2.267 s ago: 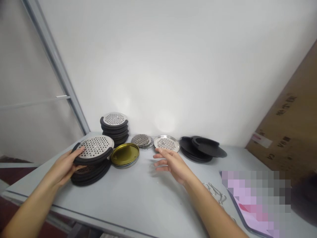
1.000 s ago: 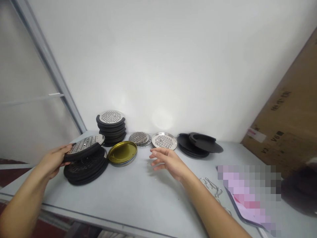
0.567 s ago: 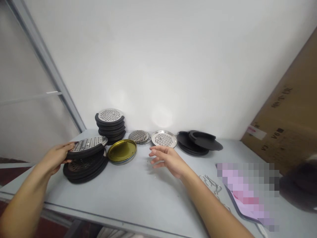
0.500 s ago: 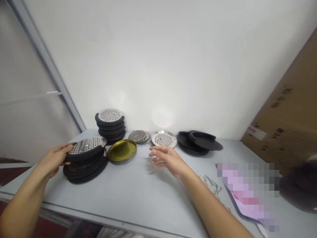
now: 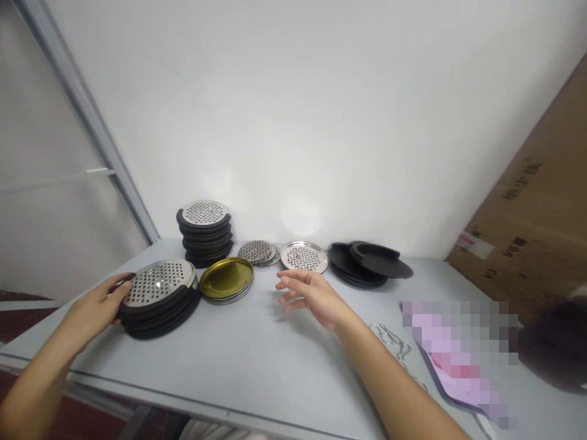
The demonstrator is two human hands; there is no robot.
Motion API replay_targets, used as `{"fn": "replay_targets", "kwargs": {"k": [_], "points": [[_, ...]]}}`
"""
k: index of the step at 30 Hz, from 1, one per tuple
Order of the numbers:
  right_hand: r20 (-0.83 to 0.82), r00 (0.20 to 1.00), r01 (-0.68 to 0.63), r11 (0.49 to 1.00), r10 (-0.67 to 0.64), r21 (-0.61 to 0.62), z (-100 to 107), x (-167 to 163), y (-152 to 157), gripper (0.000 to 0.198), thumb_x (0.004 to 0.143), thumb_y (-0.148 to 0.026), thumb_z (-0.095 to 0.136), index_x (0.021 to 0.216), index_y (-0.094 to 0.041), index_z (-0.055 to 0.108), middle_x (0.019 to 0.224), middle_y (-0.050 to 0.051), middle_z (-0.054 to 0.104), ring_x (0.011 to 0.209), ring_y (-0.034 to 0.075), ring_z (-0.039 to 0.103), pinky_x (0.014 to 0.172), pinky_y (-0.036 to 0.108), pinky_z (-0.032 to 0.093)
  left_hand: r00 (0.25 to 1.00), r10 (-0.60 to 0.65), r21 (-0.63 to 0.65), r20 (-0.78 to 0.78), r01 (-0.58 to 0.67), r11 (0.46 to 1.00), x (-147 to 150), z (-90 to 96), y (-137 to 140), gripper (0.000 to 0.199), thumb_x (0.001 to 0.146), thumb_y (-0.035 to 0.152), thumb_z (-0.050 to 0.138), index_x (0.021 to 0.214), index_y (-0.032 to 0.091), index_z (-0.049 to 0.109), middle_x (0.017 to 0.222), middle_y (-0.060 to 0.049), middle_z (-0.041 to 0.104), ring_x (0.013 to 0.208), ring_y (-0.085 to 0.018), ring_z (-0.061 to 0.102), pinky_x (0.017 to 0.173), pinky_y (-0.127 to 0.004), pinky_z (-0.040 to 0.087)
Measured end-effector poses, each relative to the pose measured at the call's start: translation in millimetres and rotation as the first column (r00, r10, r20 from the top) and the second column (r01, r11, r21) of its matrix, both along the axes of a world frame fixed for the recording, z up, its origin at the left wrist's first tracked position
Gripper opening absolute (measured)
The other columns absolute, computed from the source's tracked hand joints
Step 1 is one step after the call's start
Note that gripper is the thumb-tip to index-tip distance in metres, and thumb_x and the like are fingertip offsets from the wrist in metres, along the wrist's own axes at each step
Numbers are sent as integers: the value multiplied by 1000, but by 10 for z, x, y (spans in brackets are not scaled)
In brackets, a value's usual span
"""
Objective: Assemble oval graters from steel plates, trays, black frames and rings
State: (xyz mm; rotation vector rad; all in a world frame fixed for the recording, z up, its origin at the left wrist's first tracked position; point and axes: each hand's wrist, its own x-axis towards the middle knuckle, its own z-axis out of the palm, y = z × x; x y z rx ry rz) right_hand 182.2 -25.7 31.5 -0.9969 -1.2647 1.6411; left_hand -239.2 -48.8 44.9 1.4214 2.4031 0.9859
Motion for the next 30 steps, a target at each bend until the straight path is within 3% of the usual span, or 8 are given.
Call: {"fn": "replay_targets", "kwargs": {"k": [8,10,13,15,18,20,24,30], "points": [[10,1000,-2,1000,2,5,-1,9,-1,38,80,-39,71,111,-17,66,106,11,67,78,16,68,68,29,58,932,-64,-135,-356,17,991,-34,125,-48,58,93,51,36,132,11,49,115,-16,66,104,-33,62,91,-40,45],[13,1000,0,1000,0,4,-2,10,0,38,81,-39,71,111,-17,66,106,11,67,78,16,68,68,29,58,883,19,-38,-469,-42,998,82,224,-137,63,91,58,35,131,11,49,114,-17,65,105,-35,60,90,-42,46],[17,1000,12,1000,-12,1,-10,7,5,37,80,-38,72,110,-17,66,105,11,67,77,16,68,67,29,59,812,178,282,-556,-18,959,474,346,-250,48,93,54,35,120,20,57,118,-10,62,102,-30,60,88,-39,46],[20,999,27,1000,-27,-1,-17,6,12,36,80,-38,72,108,-16,67,104,11,68,76,15,67,66,29,59,836,32,311,-547,167,936,846,352,-246,36,93,49,41,108,24,62,111,-5,65,90,-23,63,84,-31,46],[26,998,64,998,-64,-6,-23,9,28,34,78,-36,73,104,-15,68,102,11,68,74,15,67,64,27,58,699,-451,-13,-554,535,845,1420,242,-101,25,91,40,49,100,26,68,106,-5,67,90,-21,63,82,-28,45],[30,996,90,996,-89,-15,-22,17,39,33,77,-36,74,102,-15,68,100,10,69,72,14,67,63,26,58,575,-631,-243,-521,608,756,1716,143,41,23,90,33,51,97,21,69,98,-9,67,91,-24,62,78,-31,46],[33,993,114,993,-113,-26,-14,30,56,31,76,-33,75,99,-14,67,96,10,69,69,14,66,61,27,58,475,-680,-381,-558,581,719,1962,33,262,21,88,27,51,93,14,67,98,-15,66,96,-29,62,79,-36,46],[46,994,98,995,-97,-19,-11,32,49,28,77,-32,74,97,-14,67,94,8,68,69,14,66,61,26,58,456,-715,-445,-530,568,692,1863,48,327,22,86,14,45,92,14,66,91,-15,68,87,-30,66,75,-38,47]]}}
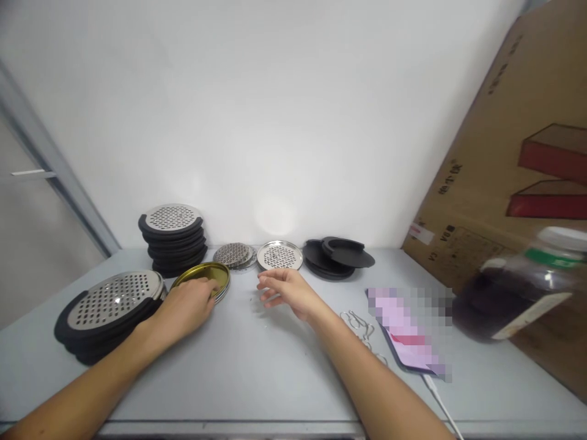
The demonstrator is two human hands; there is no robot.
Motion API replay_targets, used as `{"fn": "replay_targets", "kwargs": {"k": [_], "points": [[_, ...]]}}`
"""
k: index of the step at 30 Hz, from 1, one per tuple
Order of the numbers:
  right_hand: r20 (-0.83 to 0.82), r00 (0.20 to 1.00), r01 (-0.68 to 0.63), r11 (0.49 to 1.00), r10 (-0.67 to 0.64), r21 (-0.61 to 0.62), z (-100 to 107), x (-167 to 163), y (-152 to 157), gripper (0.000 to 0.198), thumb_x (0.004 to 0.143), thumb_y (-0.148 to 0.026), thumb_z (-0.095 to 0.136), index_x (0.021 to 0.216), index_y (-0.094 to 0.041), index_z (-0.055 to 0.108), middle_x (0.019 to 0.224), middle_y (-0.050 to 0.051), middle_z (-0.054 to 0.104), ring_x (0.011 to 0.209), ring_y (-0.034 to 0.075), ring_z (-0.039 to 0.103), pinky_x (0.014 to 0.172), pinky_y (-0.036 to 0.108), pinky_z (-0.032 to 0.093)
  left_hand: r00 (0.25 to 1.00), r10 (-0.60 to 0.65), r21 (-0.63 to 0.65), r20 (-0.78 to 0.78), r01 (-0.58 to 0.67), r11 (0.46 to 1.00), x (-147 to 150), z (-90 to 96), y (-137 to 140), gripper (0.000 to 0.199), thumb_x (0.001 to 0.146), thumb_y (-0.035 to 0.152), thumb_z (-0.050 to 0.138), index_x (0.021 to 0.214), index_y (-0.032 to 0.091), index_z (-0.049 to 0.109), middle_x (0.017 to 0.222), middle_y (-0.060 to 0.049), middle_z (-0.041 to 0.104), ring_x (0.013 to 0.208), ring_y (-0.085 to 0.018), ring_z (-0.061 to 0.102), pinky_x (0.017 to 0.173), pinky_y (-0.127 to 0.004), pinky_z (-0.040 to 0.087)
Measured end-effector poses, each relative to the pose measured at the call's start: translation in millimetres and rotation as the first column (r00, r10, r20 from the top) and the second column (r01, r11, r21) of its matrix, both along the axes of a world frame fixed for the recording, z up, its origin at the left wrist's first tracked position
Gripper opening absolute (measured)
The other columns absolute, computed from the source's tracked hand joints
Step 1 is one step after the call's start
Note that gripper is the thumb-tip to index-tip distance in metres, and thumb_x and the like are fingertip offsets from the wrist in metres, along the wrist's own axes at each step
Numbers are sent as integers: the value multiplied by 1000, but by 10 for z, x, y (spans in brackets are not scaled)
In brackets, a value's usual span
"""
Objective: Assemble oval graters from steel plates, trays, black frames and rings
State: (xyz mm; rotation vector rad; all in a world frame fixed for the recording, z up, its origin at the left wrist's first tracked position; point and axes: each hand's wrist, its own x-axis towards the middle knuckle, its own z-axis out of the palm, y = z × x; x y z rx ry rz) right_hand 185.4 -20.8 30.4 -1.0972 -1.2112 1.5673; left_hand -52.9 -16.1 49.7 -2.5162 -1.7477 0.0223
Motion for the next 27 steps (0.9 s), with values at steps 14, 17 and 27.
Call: {"fn": "replay_targets", "kwargs": {"k": [14,17,27], "points": [[2,1000,3,1000,-3,-1,-36,-19,29,22,79,-26,70,96,-12,66,91,8,68,67,13,66,59,26,58,990,-74,78,-122,84,993,-16,-130,39,30,79,1,40,97,12,62,89,-13,66,84,-31,66,70,-39,49],[5,1000,3,1000,-3,-4,-38,-17,27,21,80,-25,69,97,-12,66,91,8,68,67,13,66,58,26,58,993,-57,71,-106,65,995,-33,-82,26,25,82,5,42,95,13,62,90,-12,66,85,-30,66,69,-37,49],[-13,999,41,999,-41,13,21,83,49,26,79,-27,70,100,-12,66,93,9,68,68,14,66,61,27,59,994,-105,154,-38,110,982,87,155,-226,25,87,10,45,100,17,66,93,-8,65,88,-28,63,71,-38,48]]}}
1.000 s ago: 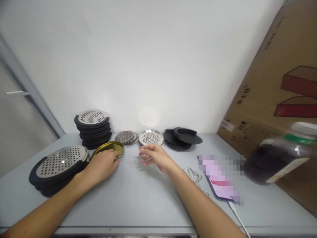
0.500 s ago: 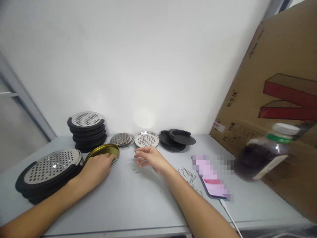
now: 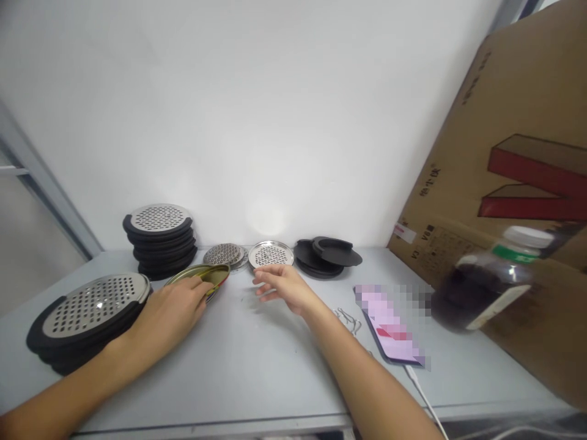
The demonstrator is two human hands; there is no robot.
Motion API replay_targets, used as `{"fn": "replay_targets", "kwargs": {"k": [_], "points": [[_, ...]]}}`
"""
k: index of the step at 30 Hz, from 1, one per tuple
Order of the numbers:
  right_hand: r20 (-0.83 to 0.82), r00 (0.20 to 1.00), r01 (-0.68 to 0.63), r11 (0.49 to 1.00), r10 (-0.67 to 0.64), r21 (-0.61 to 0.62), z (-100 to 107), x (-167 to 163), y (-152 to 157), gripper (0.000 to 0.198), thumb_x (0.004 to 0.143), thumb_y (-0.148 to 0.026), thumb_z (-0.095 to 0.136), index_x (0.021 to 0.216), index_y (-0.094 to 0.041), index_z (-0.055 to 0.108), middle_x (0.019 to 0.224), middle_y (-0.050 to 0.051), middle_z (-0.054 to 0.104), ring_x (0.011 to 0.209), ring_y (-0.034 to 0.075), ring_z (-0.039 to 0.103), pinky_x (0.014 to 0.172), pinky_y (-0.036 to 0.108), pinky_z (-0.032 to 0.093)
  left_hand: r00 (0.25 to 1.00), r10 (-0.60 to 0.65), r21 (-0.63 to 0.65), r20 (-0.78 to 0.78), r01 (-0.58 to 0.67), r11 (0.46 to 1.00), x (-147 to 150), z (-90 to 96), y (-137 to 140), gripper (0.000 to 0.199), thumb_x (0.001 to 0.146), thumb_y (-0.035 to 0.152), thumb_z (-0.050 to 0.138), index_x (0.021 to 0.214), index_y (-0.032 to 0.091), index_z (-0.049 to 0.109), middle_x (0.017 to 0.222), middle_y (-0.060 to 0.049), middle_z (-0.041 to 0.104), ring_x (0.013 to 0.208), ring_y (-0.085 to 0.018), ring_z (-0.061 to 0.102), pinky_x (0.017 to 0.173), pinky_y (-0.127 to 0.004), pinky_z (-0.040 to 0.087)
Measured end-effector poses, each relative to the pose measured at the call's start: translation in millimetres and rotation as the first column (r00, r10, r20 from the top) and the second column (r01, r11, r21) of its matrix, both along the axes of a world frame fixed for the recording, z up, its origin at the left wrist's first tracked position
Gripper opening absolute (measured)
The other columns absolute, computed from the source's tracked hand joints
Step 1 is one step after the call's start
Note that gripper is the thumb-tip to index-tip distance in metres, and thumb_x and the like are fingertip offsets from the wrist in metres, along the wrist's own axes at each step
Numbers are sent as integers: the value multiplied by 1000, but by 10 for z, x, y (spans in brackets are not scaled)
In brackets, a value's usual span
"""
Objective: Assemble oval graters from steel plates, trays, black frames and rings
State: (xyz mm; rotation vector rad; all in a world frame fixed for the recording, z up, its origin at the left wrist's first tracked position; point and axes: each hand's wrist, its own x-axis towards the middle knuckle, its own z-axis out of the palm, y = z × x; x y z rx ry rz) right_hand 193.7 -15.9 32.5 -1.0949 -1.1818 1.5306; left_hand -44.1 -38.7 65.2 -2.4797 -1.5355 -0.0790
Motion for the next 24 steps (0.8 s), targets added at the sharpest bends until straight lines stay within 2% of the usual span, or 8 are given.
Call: {"fn": "replay_targets", "kwargs": {"k": [3,5,10,14,17,20,24], "points": [[17,999,51,998,-51,28,16,70,42,26,80,-29,70,100,-12,66,95,10,68,68,14,65,62,28,59,996,-89,-12,-14,89,996,157,52,-179,23,86,8,47,97,18,66,89,-7,65,85,-27,62,71,-38,48],[65,993,91,995,-95,51,16,117,76,25,82,-30,68,100,-12,66,95,10,68,66,13,65,61,27,59,985,-169,-22,-23,169,985,280,22,-302,22,85,6,48,94,17,65,88,-7,65,82,-26,62,70,-38,49],[300,945,106,990,-131,97,-16,216,152,24,87,-34,60,95,-12,65,92,11,68,65,13,64,55,23,57,909,-417,42,-10,417,908,571,-280,-543,18,81,1,52,84,15,62,80,-6,64,74,-22,59,64,-34,48],[372,925,46,996,-71,76,-37,280,161,24,83,-34,64,82,-11,68,82,9,68,61,13,62,49,22,53,844,-536,153,-17,532,833,718,-562,-663,13,77,3,55,81,14,60,75,-6,62,70,-22,58,61,-33,46],[475,880,-60,994,10,91,-61,323,153,19,79,-30,65,79,-12,71,73,6,68,61,14,61,50,22,52,808,-589,206,-13,578,789,762,-694,-729,7,77,7,57,78,14,59,73,-6,60,69,-21,56,61,-33,43],[636,770,-192,971,58,145,-97,351,153,19,77,-27,62,84,-14,73,70,4,68,62,14,61,51,21,50,800,-600,210,-1,587,782,772,-746,-762,5,78,9,58,78,14,58,73,-6,60,69,-21,56,62,-33,42],[765,644,-291,932,26,214,-120,354,160,18,73,-21,60,81,-14,75,68,2,67,60,13,57,52,20,43,804,-594,166,6,585,794,765,-747,-729,6,79,9,57,82,14,58,77,-6,60,72,-21,56,63,-33,43]]}}
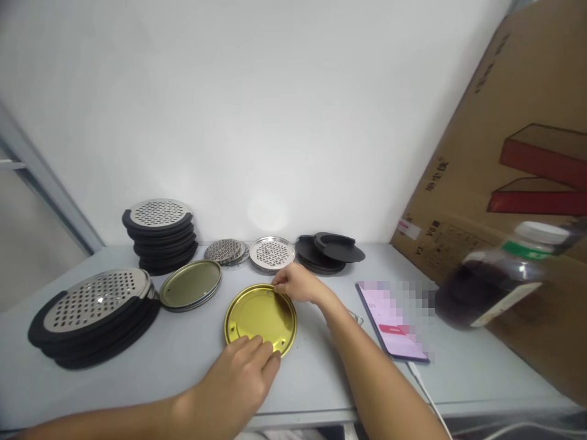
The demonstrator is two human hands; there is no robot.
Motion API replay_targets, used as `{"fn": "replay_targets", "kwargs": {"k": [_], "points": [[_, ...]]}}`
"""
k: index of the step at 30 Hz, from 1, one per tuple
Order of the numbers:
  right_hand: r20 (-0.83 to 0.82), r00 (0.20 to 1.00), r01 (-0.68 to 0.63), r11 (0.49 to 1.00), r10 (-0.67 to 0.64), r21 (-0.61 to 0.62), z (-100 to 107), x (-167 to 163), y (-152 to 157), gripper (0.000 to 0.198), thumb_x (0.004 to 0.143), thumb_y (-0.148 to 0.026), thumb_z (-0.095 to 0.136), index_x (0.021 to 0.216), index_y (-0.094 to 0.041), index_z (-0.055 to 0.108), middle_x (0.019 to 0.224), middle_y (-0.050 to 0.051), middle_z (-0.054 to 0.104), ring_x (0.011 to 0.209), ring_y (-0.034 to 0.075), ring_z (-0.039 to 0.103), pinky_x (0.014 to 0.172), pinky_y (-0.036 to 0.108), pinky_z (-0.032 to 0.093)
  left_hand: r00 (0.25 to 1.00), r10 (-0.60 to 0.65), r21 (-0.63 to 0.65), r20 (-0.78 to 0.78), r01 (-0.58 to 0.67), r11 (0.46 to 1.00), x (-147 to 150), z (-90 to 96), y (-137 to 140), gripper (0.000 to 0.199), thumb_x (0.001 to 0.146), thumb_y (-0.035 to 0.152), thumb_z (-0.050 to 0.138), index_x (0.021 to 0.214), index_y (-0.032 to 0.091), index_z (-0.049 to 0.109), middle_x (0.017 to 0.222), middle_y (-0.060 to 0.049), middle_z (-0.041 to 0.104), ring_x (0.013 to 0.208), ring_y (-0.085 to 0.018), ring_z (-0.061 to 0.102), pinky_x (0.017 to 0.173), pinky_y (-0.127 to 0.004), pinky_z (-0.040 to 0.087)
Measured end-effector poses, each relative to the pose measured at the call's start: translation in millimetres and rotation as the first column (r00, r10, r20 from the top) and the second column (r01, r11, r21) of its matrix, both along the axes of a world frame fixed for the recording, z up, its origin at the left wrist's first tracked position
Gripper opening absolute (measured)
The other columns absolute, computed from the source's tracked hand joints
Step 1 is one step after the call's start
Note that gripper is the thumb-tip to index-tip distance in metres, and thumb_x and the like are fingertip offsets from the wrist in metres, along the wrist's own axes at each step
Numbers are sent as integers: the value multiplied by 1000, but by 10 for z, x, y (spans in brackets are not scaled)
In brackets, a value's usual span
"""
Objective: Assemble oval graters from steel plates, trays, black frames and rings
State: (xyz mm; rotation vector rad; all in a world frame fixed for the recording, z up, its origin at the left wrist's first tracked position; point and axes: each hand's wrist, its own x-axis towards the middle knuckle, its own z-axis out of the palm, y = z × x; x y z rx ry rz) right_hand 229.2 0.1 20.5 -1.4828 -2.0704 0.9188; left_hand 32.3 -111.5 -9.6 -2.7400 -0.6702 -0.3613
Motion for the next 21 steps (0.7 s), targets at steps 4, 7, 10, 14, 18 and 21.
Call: {"fn": "replay_targets", "kwargs": {"k": [4,7,10,14,18,21], "points": [[21,999,-28,998,27,51,-3,-7,6,17,71,-17,57,74,-14,74,63,-1,64,57,11,51,54,21,39,999,7,-119,-40,-12,993,-33,31,97,9,79,7,57,83,15,58,80,-5,61,74,-21,57,64,-33,45],[29,998,-63,996,61,69,-25,-21,10,17,70,-15,56,70,-13,73,59,-2,61,56,11,48,53,21,35,997,-3,-262,-72,-16,965,-77,113,162,7,82,12,58,86,17,60,84,-4,64,76,-21,59,67,-33,47],[18,995,-103,992,102,72,-56,-53,13,18,70,-14,55,70,-13,73,59,-3,60,57,11,48,54,20,35,999,-22,-438,-41,2,899,-137,250,219,7,86,24,61,88,19,65,87,-3,67,81,-20,62,71,-31,48],[-6,991,-133,988,134,73,-114,-103,18,20,71,-12,55,73,-13,75,63,-2,65,59,12,52,56,20,38,991,39,-582,130,44,812,-235,425,411,14,88,28,59,92,22,71,88,-2,70,83,-17,63,75,-26,47],[-36,988,-144,986,148,82,-215,-147,40,24,73,-12,55,82,-14,77,71,1,71,66,14,59,61,21,43,949,207,-591,236,-29,806,-318,502,781,25,85,12,51,94,23,72,92,-2,71,80,-16,63,73,-25,46],[-64,991,-113,989,120,98,-282,-189,62,22,76,-15,58,87,-14,77,79,4,74,72,17,63,65,23,46,923,278,-601,266,-67,797,-367,492,1005,28,81,9,51,93,22,74,93,-2,72,83,-17,63,77,-27,46]]}}
